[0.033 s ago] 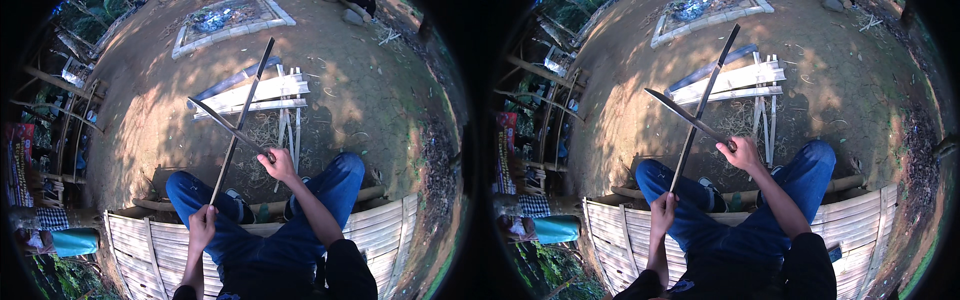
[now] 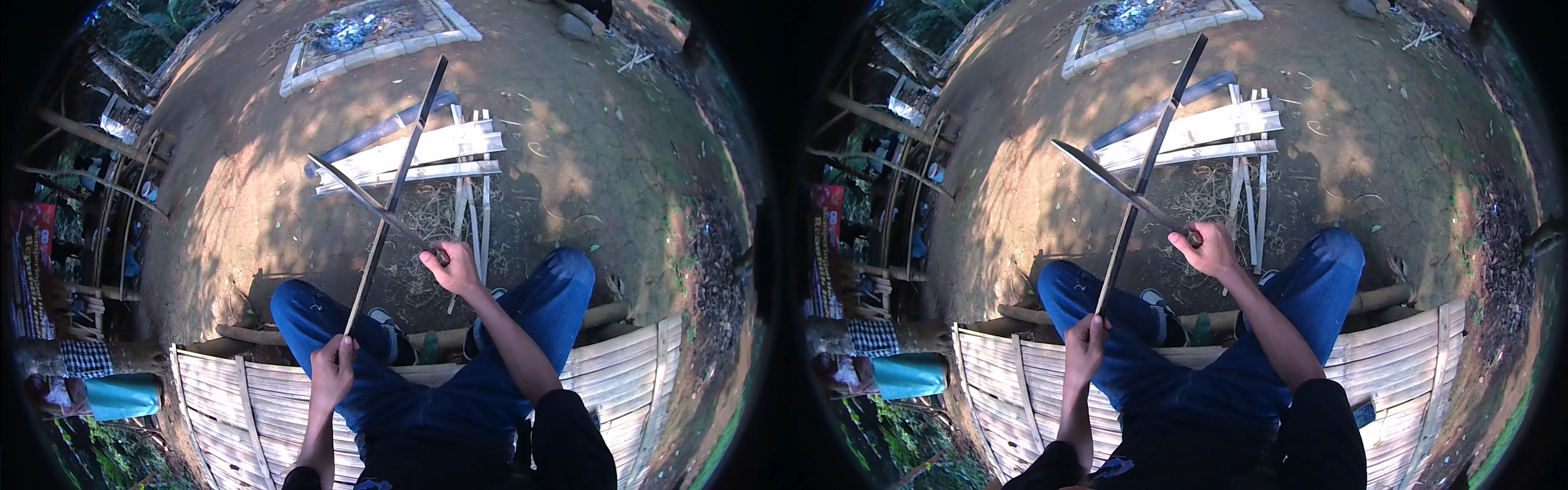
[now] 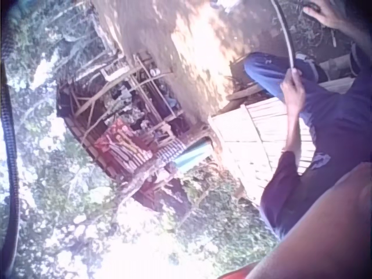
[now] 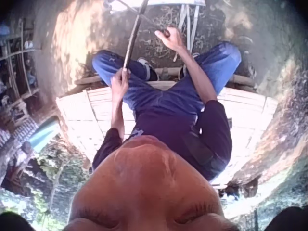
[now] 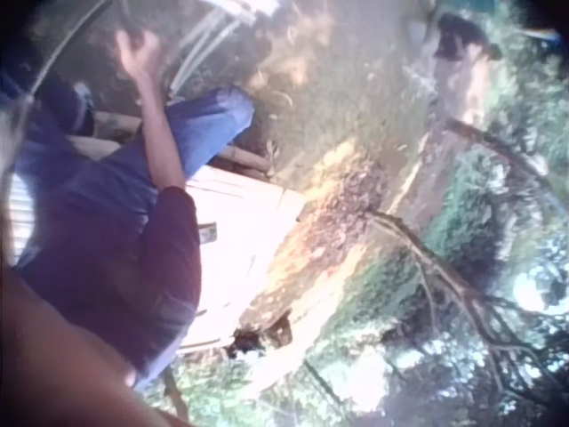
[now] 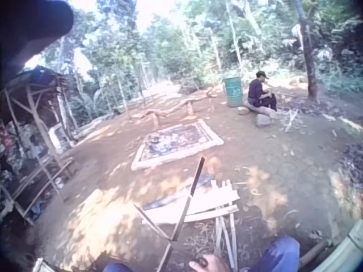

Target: The person uses a large knife to shave a thin strip of wood, holding the strip with one hand and running the blade along its length multiple times.

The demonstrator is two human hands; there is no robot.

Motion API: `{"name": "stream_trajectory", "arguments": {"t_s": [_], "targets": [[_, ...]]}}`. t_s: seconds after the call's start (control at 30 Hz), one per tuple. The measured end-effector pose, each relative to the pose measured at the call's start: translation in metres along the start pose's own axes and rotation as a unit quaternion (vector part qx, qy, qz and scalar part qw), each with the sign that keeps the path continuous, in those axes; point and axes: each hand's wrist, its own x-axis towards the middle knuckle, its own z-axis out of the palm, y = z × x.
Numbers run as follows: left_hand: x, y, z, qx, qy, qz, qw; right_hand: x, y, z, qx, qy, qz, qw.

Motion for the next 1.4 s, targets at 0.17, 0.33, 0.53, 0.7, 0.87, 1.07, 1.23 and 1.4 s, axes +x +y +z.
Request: {"name": "stream_trajectory", "arguments": {"t_s": [0.17,0.33,0.53,0.7,0.87,1.07,1.23,1.4], "targets": [[-0.015,0.005,0.017,-0.034,-0.061,-0.014,0.997,-0.003,-0.007,0.009,0.234,0.031,0.003,0.972],[-0.033,-0.007,0.022,-0.02,-0.139,-0.018,0.99,-0.001,-0.015,-0.002,0.434,0.086,0.147,0.885],[0.004,-0.001,0.024,-0.058,-0.229,-0.045,0.971,-0.01,-0.02,0.001,0.47,0.079,0.17,0.863],[0.04,0.02,0.051,-0.056,-0.222,0.03,0.973,-0.021,-0.035,0.018,0.414,0.013,0.148,0.898],[0.042,0.013,0.061,-0.146,-0.196,-0.015,0.969,-0.022,-0.032,0.021,0.425,0.002,0.144,0.893],[0.049,0.015,0.064,-0.348,-0.251,-0.165,0.888,-0.019,-0.018,0.018,0.294,0.006,0.008,0.956],[0.055,0.013,0.06,-0.363,-0.204,-0.206,0.886,-0.012,-0.024,0.009,0.198,-0.019,-0.075,0.977],[0.054,0.004,0.048,-0.326,-0.124,-0.129,0.928,-0.011,-0.029,-0.009,-0.072,-0.078,-0.079,0.991]]}}
